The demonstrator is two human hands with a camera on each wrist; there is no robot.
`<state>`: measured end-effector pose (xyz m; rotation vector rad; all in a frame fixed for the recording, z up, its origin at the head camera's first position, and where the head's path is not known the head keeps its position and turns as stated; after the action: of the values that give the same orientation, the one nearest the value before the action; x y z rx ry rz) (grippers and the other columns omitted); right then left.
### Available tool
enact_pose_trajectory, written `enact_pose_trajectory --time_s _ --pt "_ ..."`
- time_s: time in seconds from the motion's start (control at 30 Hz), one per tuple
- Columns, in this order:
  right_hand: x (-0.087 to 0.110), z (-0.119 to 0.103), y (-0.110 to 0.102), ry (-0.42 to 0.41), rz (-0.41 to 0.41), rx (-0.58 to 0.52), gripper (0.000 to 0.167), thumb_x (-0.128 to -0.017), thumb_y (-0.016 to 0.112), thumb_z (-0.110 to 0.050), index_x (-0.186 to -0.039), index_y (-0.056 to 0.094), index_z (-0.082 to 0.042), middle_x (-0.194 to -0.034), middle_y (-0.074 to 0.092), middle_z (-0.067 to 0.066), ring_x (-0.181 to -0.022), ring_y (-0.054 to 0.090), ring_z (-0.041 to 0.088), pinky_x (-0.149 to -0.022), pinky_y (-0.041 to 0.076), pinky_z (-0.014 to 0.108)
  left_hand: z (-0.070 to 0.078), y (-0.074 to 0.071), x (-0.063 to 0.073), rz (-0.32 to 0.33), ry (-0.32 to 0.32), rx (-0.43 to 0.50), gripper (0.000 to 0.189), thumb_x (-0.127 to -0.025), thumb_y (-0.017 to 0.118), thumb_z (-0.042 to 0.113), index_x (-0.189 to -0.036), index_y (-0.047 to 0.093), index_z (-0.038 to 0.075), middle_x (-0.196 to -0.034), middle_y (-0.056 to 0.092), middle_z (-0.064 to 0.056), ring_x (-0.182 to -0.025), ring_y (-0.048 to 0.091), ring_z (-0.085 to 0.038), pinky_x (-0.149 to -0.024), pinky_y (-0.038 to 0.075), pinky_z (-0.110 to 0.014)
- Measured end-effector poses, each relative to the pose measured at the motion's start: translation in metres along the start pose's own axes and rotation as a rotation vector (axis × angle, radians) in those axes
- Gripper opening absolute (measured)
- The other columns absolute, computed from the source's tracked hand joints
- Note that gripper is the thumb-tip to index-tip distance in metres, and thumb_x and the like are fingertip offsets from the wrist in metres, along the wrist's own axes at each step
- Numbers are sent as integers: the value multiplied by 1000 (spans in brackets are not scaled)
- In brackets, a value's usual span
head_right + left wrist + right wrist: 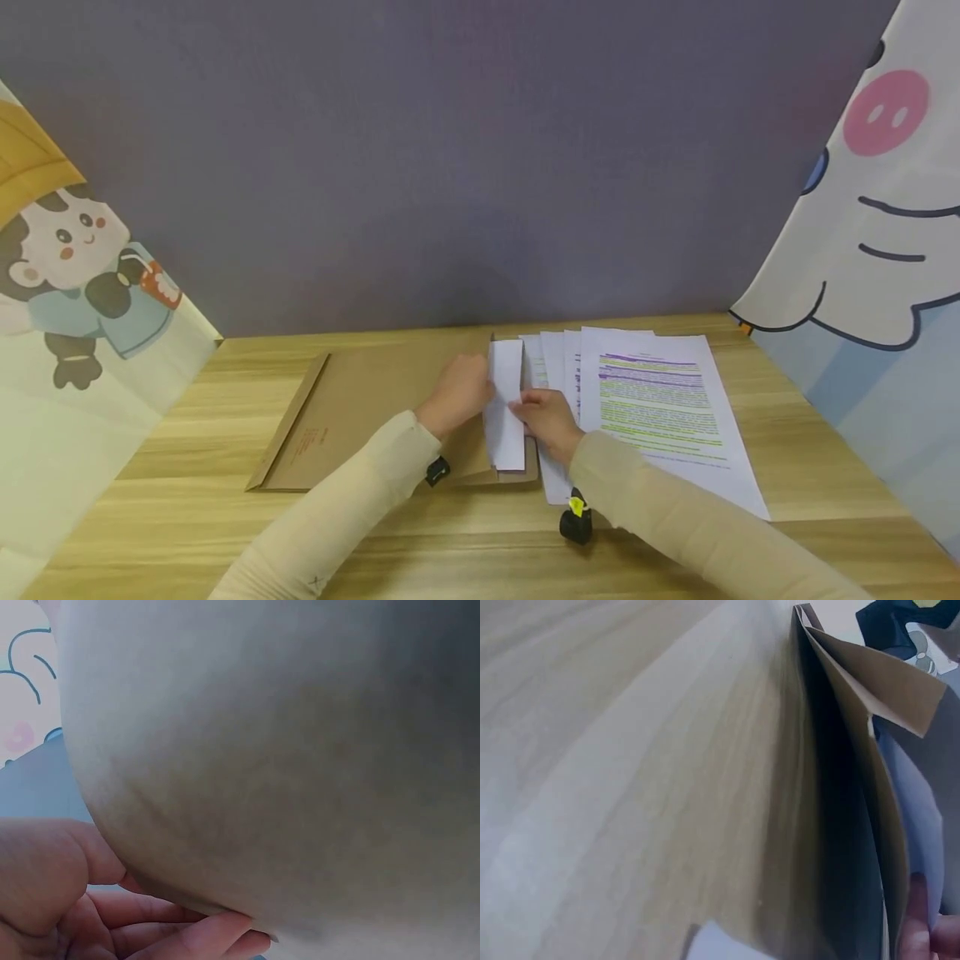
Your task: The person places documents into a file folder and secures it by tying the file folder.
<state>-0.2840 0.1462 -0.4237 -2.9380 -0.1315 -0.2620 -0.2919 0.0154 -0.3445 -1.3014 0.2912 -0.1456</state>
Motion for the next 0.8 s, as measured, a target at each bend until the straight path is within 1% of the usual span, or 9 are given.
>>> enact_pose_trajectory --time_s 0.2,0.37,0.43,0.5,0.57,0.6,0.67,0.73,0.8 --pt "-2 -4 6 -12 -21 -8 30 -89 59 -8 -111 59 12 -84 66 3 -68 59 6 -62 50 19 1 1 0 -10 5 2 9 -80 64 9 -73 63 4 -74 64 -8 -61 54 -19 -49 42 -29" --pt "-6 -5 11 -31 -27 -31 28 -89 58 -4 -110 59 14 -82 65 4 -67 59 5 -61 50 18 2 1 -1 -14 1 3 10 -80 64 10 -72 62 5 -75 65 -8 -61 54 -19 -49 43 -29" --pt "-7 -4 13 -41 -28 -33 28 -88 55 -1 -110 58 15 -86 66 9 -66 59 6 -61 51 19 2 2 -2 -11 0 10 10 -79 64 10 -71 62 5 -75 65 -9 -60 54 -19 -49 43 -30" --pt "-9 -3 16 -52 -36 -22 31 -86 49 4 -113 56 17 -94 65 17 -66 58 7 -61 52 20 2 2 -2 -8 0 27 9 -79 65 10 -71 63 4 -73 65 -9 -59 53 -19 -48 43 -30" --pt "-10 -3 19 -63 -44 -15 34 -84 44 8 -115 55 18 -101 63 24 -67 58 8 -62 53 22 1 3 -2 -2 1 42 13 -79 67 13 -71 63 4 -70 63 -8 -57 52 -18 -47 42 -30" --pt "-11 -3 20 -71 -43 -7 35 -82 43 9 -115 55 18 -103 63 25 -68 58 9 -62 53 23 1 4 -3 1 1 49 14 -80 68 14 -71 63 4 -68 62 -8 -56 51 -18 -47 41 -29" --pt "-13 -2 22 -82 -42 -12 36 -82 41 11 -114 55 18 -103 63 25 -69 58 9 -62 54 25 0 5 -4 7 1 66 17 -80 70 17 -72 63 4 -66 60 -6 -55 49 -18 -46 40 -29" --pt "-15 -2 24 -89 -44 -21 34 -83 43 10 -113 56 17 -96 65 20 -68 59 9 -62 54 25 0 5 -5 11 3 75 19 -81 71 19 -72 63 4 -65 59 -6 -55 50 -18 -46 40 -29" --pt "-17 -1 26 -92 -36 -37 31 -83 45 10 -110 58 17 -85 66 12 -65 58 8 -60 53 25 0 5 -5 11 4 83 18 -80 71 18 -72 64 4 -66 61 -7 -56 51 -18 -47 41 -29"
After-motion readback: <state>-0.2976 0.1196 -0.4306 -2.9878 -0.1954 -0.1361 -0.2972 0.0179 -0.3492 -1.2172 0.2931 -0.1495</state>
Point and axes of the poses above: each hand's wrist, its own x-axis away from the middle knuckle, its own y-axis out of the palm, z = x × y, the point moved 3 cm from there along -x, towards the middle knuckle
